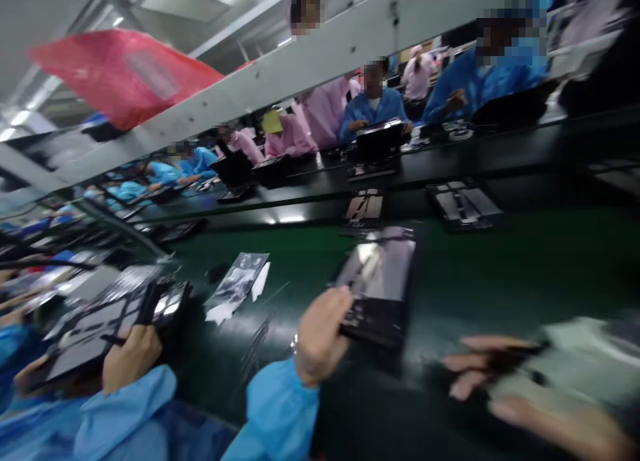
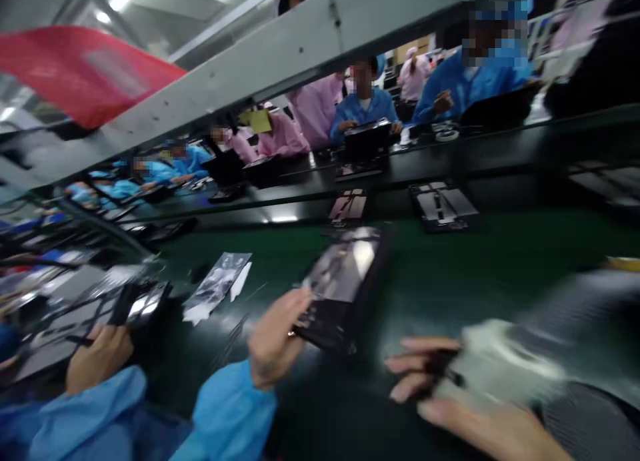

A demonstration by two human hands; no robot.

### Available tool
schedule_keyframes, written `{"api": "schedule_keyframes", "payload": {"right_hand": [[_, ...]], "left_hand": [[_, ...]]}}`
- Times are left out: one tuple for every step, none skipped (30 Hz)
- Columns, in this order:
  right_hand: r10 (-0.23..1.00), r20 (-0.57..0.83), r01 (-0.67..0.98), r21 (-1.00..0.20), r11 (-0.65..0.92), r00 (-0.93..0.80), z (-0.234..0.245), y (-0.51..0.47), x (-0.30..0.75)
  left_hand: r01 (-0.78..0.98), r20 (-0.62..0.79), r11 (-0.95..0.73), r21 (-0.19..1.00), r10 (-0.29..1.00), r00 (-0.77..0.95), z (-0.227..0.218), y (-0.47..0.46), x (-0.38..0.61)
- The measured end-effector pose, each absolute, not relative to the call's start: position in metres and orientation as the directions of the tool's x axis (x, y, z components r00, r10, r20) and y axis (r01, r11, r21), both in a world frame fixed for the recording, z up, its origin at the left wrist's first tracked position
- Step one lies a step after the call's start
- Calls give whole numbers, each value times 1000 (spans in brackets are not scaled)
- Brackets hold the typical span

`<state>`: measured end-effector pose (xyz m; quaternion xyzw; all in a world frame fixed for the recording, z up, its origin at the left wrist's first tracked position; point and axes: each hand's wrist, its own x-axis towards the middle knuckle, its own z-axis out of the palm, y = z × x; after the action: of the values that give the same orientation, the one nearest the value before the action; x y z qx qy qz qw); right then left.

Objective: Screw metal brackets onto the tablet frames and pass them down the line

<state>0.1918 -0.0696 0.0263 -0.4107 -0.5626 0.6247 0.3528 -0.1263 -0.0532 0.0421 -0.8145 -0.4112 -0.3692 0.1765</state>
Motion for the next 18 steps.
{"api": "schedule_keyframes", "payload": {"right_hand": [[902, -144, -23, -985, -168, -408, 27, -64, 183], [896, -168, -58, -976, -209, -411, 26, -57, 174], [893, -181, -77, -970, -233, -413, 25, -51, 165], [893, -184, -75, -969, -234, -410, 22, -45, 159], [894, -179, -68, -972, -226, -411, 19, -40, 154], [892, -174, -64, -974, -220, -417, 16, -36, 152], [888, -168, -64, -975, -215, -428, 13, -33, 150], [884, -163, -66, -975, -212, -438, 10, -32, 150], [881, -162, -65, -975, -213, -444, 7, -32, 151], [877, -168, -61, -974, -217, -450, 5, -32, 151], [878, -176, -56, -973, -223, -446, 3, -33, 152], [881, -185, -51, -972, -229, -436, 2, -34, 152], [885, -194, -45, -971, -235, -423, 2, -35, 151], [889, -205, -41, -969, -243, -409, 2, -35, 150], [890, -217, -37, -967, -253, -401, 2, -35, 149], [885, -230, -32, -964, -265, -404, 3, -34, 148], [877, -245, -26, -959, -281, -412, 3, -33, 147], [868, -261, -20, -955, -297, -423, 3, -32, 146]], "left_hand": [[834, 753, -551, -15, 543, 373, 44, -41, -148], [870, 764, -492, -20, 554, 331, 44, -27, -169], [906, 764, -423, -12, 580, 281, 43, -10, -190], [935, 748, -355, -12, 618, 244, 40, 9, -210], [960, 699, -281, -2, 686, 202, 37, 27, -227], [985, 625, -175, 0, 769, 136, 35, 46, -243], [996, 543, -84, -20, 836, 81, 35, 63, -256], [999, 470, -20, -44, 882, 38, 35, 79, -266], [997, 416, 22, -70, 909, 10, 37, 94, -273], [995, 383, 40, -93, 924, -2, 39, 107, -277], [993, 368, 42, -109, 930, 1, 41, 118, -279], [992, 362, 36, -122, 932, 11, 43, 129, -277], [990, 354, 24, -137, 935, 26, 44, 139, -272], [989, 343, -1, -150, 938, 53, 43, 148, -264], [986, 332, -41, -162, 939, 93, 41, 157, -254], [981, 318, -92, -171, 937, 143, 37, 166, -242], [973, 303, -146, -177, 933, 195, 32, 174, -229], [964, 289, -194, -181, 927, 241, 27, 182, -215]]}}
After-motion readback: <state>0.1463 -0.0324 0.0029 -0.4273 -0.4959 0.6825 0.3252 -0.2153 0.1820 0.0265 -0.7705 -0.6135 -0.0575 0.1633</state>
